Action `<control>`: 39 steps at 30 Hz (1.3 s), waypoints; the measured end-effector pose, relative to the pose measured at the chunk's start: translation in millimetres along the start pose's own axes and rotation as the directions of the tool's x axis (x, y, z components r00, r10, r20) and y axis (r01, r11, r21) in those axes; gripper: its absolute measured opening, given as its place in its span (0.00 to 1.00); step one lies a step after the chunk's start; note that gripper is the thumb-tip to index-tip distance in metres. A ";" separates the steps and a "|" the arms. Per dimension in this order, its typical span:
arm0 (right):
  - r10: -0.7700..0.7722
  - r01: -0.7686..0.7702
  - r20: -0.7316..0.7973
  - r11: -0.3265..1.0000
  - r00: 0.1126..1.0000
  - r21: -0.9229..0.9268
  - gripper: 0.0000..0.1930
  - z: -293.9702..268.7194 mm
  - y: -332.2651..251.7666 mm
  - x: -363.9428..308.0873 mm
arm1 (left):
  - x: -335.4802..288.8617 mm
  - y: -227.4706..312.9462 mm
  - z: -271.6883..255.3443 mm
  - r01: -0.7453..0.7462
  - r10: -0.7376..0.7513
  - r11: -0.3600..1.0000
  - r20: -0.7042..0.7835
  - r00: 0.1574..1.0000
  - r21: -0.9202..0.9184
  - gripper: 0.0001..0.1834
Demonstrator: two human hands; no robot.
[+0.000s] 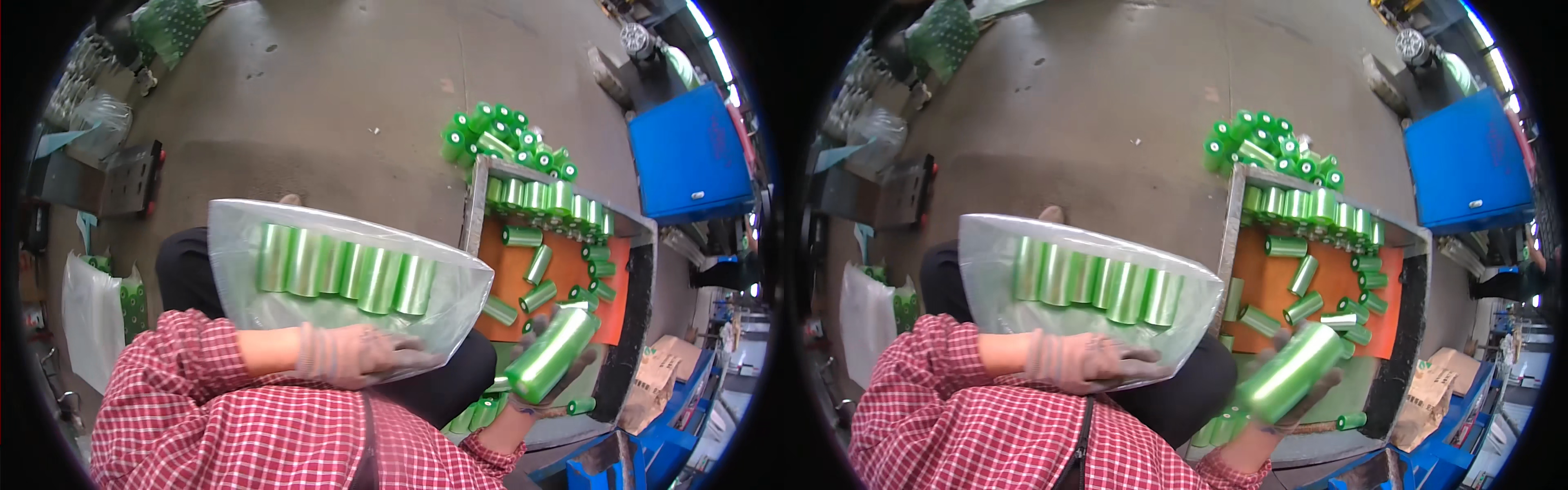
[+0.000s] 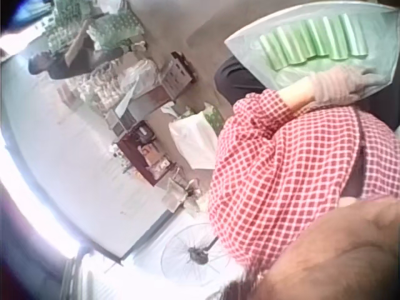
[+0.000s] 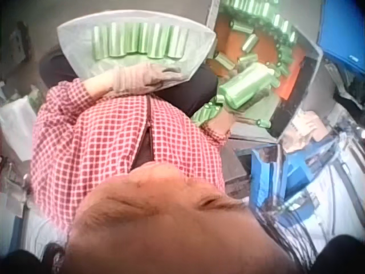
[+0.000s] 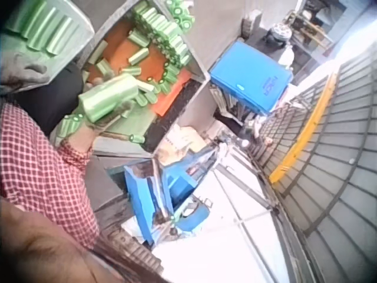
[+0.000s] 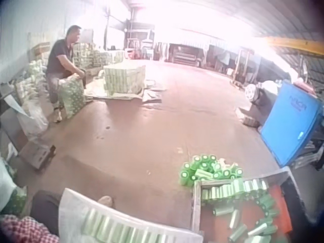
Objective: Packing green plastic film rolls into a transparent plastic bag in a manufacturing facility.
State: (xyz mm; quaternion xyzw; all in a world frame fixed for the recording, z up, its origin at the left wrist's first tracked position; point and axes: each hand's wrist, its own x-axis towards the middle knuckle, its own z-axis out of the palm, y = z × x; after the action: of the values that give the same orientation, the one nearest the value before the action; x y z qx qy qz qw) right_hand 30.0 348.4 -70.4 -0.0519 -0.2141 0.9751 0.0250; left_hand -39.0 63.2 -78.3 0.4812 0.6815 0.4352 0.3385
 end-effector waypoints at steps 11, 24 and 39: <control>0.107 -0.146 -0.413 -0.831 0.905 -0.537 0.46 1.7 273.5 114.6 | -46.8 16.2 5.0 0.319 -0.522 0.786 0.291 0.802 0.531 0.18; -0.259 -0.180 -0.138 -0.149 0.956 -0.972 0.15 81.8 24.1 92.3 | -147.6 33.7 -119.5 0.451 -0.424 0.465 -0.256 0.869 0.762 0.35; -0.605 -0.591 -0.312 -0.338 0.732 -0.733 0.13 -357.5 35.9 118.1 | -51.7 44.5 -98.6 0.596 -0.563 0.784 -0.207 0.800 0.172 0.34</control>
State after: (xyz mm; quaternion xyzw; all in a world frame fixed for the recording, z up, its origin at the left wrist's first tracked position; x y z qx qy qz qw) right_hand -48.2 472.5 -419.0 -0.3983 -0.8839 0.2390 0.0550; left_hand -93.8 -5.4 3.4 0.2508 0.8644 0.2621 0.3481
